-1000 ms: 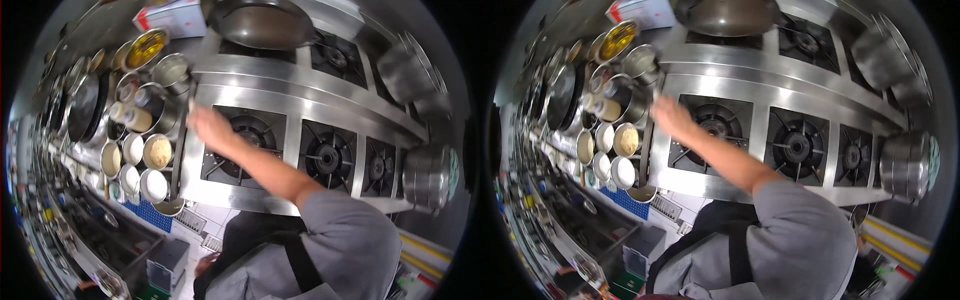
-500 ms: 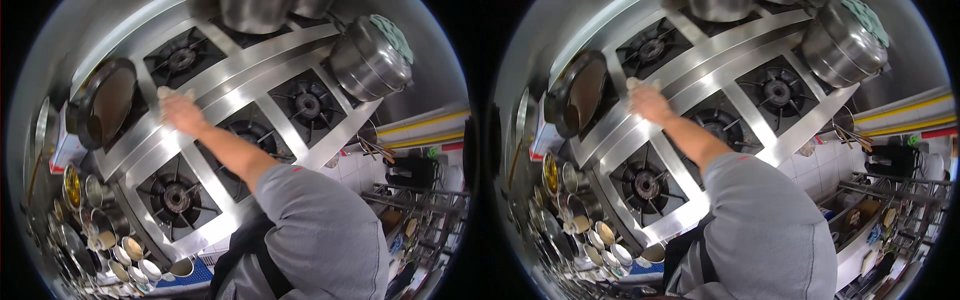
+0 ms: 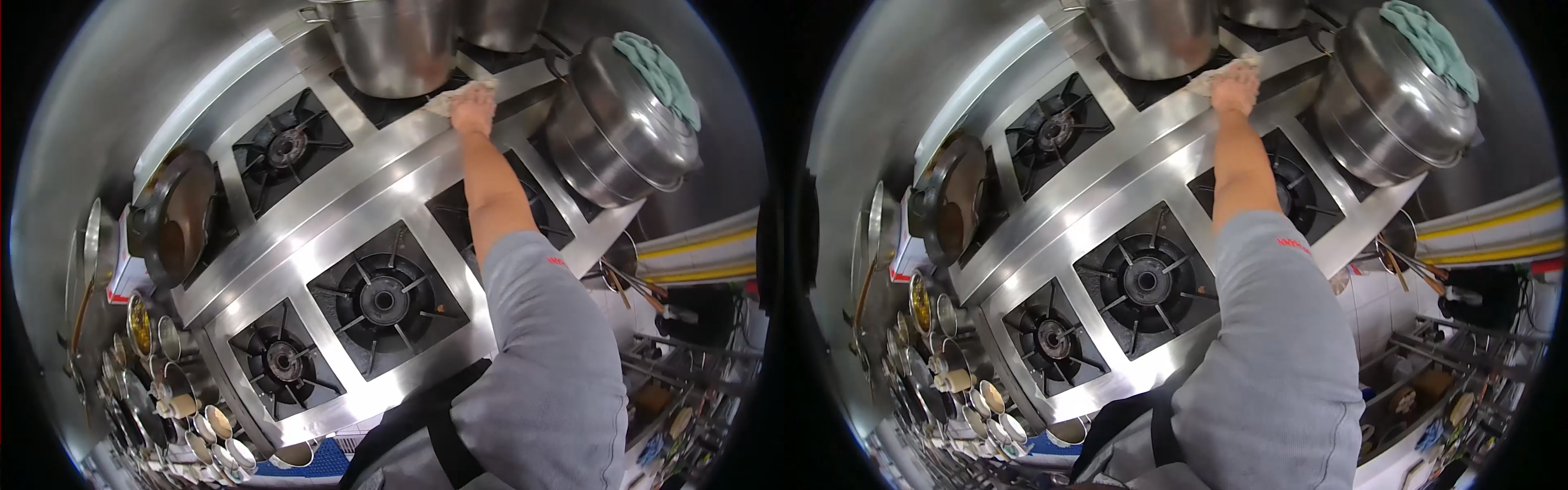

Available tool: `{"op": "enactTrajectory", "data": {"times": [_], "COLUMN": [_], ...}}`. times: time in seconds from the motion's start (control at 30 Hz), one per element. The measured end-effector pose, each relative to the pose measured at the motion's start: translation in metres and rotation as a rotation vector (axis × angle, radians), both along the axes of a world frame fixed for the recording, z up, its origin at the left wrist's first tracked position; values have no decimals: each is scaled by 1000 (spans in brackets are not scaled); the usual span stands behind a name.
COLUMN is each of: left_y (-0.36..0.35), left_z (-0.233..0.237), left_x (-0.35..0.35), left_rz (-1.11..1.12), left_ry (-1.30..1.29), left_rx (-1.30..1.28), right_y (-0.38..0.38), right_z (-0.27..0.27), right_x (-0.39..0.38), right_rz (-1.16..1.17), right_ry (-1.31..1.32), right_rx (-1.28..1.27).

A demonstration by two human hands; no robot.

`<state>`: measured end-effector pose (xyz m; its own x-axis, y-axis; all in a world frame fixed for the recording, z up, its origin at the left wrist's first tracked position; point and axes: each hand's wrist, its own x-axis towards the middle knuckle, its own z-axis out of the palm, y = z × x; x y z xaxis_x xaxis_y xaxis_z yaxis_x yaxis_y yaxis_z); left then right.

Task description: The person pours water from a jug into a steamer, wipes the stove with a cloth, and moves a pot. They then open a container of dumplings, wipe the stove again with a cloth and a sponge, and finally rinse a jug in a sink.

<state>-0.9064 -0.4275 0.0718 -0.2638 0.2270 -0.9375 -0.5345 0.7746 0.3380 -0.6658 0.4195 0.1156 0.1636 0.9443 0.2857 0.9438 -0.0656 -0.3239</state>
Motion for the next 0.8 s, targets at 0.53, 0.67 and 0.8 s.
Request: {"op": "enactTrajectory", "data": {"times": [0.53, 0.67, 0.8], "left_y": [-68, -104, -141], "left_z": [-4, -4, 3], "left_x": [18, 5, -19], "left_rz": [137, 146, 176], "left_ry": [-26, -59, -85], "left_rx": [117, 178, 242], "right_y": [-187, -325, -409], "right_z": [-86, -39, -38], "right_x": [-284, -373, -412], "right_rz": [-607, -111, 319], "right_ry": [973, 1222, 1843], "right_rx": [67, -497, -904]}}
